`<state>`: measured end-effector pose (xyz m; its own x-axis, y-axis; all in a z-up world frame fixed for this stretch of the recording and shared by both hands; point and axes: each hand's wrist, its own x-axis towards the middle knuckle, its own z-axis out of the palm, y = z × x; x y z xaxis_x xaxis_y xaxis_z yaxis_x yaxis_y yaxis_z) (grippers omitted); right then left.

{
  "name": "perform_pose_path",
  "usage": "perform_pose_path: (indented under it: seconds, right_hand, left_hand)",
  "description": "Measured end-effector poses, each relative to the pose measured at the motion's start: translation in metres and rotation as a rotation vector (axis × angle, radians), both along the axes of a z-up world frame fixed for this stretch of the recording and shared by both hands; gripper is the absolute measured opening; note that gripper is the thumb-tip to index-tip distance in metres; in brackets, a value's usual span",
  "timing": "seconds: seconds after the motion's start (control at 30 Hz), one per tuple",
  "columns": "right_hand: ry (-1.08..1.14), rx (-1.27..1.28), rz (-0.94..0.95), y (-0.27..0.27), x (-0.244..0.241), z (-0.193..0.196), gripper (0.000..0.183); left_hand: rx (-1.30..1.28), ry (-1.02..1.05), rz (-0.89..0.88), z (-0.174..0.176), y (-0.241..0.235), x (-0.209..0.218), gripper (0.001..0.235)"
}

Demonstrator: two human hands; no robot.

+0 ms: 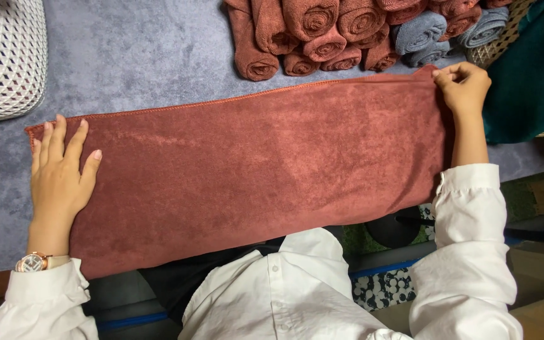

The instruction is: The person folds a reddish-brown towel on a table by first folding one corner diagonally, then folding the sides inward to form a long strip. They roll the towel tightly from one end to the other and tuck the final edge into the roll to secure it. The person repeats this folding and rolling process with a second towel.

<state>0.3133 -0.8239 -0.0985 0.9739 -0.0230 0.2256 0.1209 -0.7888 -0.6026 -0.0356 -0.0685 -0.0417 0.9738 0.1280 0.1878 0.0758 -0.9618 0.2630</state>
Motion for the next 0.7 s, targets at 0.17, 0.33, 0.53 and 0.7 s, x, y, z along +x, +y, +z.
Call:
perform_pose_path:
  seconds: [0.17,0.33,0.53,0.7]
  right_hand:
    - [-0.192,-0.051,-0.092,-0.013,0.021,-0.021,0.029]
    - [-0.228,-0.380,-0.235,0.002,0.017,-0.024,0.014]
    - [-0.363,-0.524,-0.078,0.013,-0.032,0.011,0.029]
    - [-0.435,-0.338,0.015,-0.030,-0.164,0.012,0.026]
  left_hand:
    - [-0.019,0.026,0.014,0.000,0.001,0.001,0.060]
    - [-0.022,0.051,0.047,-0.002,0.002,0.001,0.060]
    - [-0.060,0.049,0.051,0.025,-0.009,-0.029,0.061]
    - [-0.077,-0.445,0.152,-0.002,-0.030,-0.133,0.036]
